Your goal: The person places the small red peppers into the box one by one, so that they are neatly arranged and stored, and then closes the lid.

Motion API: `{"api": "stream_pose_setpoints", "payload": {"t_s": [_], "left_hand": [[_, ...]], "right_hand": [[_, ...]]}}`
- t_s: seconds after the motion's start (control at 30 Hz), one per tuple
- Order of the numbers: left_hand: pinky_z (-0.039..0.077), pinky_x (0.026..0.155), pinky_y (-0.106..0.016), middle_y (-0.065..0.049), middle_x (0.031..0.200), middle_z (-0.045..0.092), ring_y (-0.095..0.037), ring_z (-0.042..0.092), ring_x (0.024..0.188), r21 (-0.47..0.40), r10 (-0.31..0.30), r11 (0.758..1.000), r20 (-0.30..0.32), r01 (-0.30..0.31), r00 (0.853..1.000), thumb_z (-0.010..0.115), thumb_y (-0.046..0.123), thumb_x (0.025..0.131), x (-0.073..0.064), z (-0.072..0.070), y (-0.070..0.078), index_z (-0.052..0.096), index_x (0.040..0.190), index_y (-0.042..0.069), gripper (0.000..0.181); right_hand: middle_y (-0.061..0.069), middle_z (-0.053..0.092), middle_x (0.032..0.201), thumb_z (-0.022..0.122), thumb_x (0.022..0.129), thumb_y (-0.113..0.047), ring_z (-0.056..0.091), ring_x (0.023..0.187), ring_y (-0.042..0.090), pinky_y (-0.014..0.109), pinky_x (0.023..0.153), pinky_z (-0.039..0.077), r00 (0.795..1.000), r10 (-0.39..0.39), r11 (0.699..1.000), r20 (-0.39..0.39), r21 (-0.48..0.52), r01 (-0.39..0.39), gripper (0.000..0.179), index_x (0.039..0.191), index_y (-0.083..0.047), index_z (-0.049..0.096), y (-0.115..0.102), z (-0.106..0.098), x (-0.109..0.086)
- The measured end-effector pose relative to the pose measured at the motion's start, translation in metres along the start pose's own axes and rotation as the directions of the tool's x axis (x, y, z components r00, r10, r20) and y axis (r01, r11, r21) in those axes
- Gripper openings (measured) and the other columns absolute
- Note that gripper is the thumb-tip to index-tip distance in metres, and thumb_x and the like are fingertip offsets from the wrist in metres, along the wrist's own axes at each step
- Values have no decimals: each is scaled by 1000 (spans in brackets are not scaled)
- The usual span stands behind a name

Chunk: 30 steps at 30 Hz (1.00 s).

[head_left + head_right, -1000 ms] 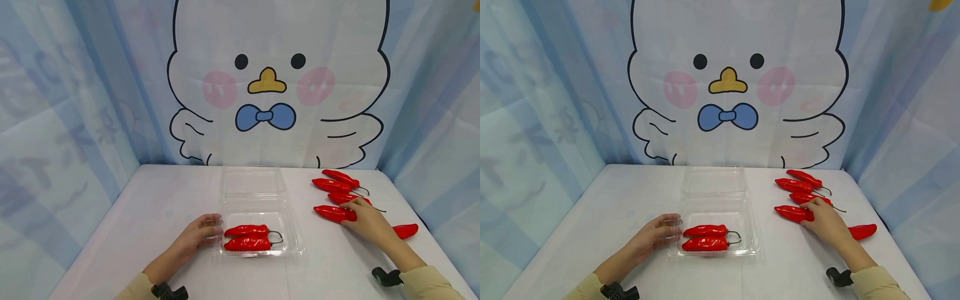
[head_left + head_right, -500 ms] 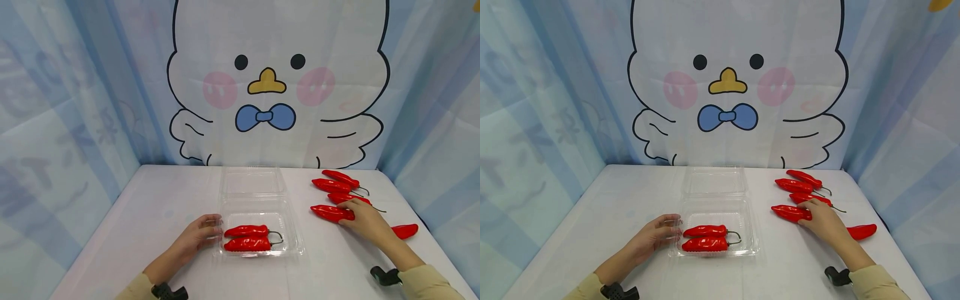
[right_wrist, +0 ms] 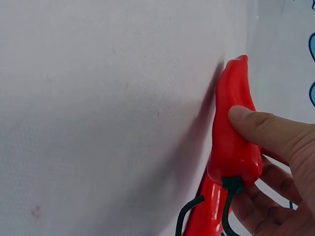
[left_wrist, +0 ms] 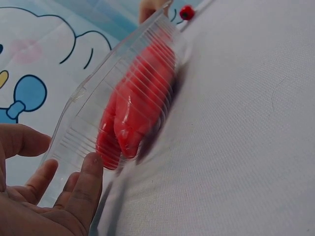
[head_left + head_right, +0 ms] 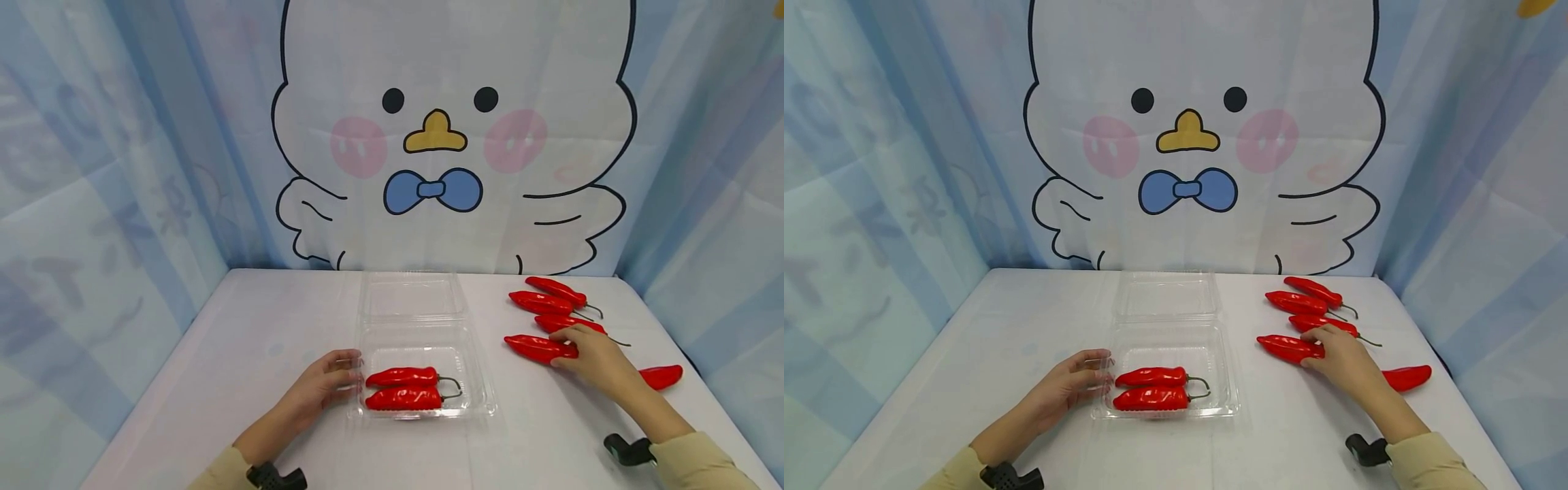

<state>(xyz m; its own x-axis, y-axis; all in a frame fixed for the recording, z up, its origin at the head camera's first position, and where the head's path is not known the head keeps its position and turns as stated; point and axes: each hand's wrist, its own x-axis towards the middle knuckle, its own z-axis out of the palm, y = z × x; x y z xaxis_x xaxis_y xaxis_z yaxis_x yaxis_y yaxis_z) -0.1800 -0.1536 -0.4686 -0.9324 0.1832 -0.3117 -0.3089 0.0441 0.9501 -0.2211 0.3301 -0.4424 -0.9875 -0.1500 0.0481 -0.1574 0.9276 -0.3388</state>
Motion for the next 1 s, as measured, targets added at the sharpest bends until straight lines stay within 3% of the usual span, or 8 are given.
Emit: {"api": "stream_pose_setpoints", "payload": {"t_s": [0.3, 0.7, 1.0], "left_hand": [[58, 100, -42, -22, 146, 52, -21, 63, 111, 5, 2, 1000, -4, -2, 1000, 67, 14, 96, 0, 0, 1, 49, 144, 0, 53], [58, 100, -43, -22, 146, 53, -21, 65, 110, 6, 2, 1000, -13, -2, 1000, 68, 15, 96, -1, 1, 1, 49, 144, 1, 53], [57, 101, -44, -21, 145, 54, -21, 63, 112, 22, 4, 1000, -15, -4, 1000, 69, 15, 95, -1, 2, 0, 50, 144, 2, 54]], "right_hand": [[28, 67, 121, 91, 76, -23, 63, 104, 43, 53, 80, 63, 1000, -12, 1000, -14, -8, 12, 58, 124, 1, 70, -3, -2, 0], [15, 71, 103, 92, 74, -26, 63, 90, 27, 43, 73, 64, 1000, -20, 1000, 16, 14, 20, 55, 119, 0, 72, -6, -5, 0], [10, 73, 99, 93, 74, -27, 65, 91, 25, 44, 74, 64, 999, -27, 1000, 38, 17, 26, 54, 117, -2, 75, -9, -7, -2]]}}
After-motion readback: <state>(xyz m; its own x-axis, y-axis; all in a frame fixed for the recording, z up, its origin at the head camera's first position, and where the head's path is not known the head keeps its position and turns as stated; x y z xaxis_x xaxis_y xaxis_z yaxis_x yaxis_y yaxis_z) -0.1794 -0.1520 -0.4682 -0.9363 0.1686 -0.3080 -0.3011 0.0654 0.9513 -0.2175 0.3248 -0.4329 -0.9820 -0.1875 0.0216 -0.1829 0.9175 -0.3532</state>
